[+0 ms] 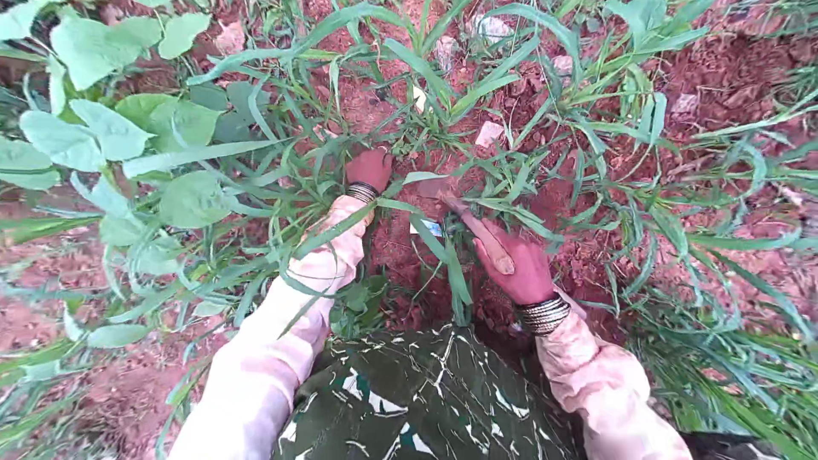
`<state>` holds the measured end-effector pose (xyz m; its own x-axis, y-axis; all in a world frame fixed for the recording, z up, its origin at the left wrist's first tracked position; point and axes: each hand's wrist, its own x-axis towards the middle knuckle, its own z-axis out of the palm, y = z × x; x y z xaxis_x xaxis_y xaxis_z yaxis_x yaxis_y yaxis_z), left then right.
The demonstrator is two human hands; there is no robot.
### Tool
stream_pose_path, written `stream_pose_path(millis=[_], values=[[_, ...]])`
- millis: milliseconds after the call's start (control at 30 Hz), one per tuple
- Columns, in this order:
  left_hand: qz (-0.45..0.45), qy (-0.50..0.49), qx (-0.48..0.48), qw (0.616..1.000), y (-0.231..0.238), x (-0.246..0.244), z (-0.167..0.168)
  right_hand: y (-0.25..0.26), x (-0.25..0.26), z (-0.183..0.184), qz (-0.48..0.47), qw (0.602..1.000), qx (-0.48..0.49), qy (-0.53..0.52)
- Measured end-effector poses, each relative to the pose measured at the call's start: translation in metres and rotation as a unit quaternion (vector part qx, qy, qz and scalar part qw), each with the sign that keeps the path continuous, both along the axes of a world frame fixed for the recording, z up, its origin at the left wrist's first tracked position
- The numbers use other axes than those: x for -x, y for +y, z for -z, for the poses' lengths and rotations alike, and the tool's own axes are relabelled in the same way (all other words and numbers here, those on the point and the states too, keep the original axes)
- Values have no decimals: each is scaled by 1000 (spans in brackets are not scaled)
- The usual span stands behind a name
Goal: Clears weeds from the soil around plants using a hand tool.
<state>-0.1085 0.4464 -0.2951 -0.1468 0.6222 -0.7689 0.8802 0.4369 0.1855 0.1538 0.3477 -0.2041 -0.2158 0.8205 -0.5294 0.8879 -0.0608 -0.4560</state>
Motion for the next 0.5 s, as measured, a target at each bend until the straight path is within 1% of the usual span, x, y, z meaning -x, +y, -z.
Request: stream_pose_path(millis=[67, 100, 133, 200, 267, 333, 367, 433, 500], values=[[-12, -22, -35, 999, -2, 1, 7, 7, 33, 18, 6, 998, 58, -5], [-14, -20, -53, 998, 1, 3, 10, 9, 42, 25, 8, 999, 48, -3], [-19, -23, -62, 998, 2, 1, 14, 11, 40, 28, 6, 999, 45, -2], [-32, -27, -65, 997, -9, -2, 14, 5, 25, 19, 6, 998, 64, 4], [-48, -21, -88, 995, -8, 0, 14, -2, 4, 8, 14, 999, 23, 17], [-55, -16, -117, 991, -15, 2, 23, -14, -6, 7, 27, 999, -36, 23], [-61, -14, -137, 989, -18, 2, 29, -11, 3, 11, 25, 999, -22, 22], [-86, -1, -153, 984, -20, -2, 33, 6, 35, 18, 6, 997, 77, 4], [-117, 10, -182, 976, -1, 3, 23, 22, 49, 28, -12, 996, 87, 10]])
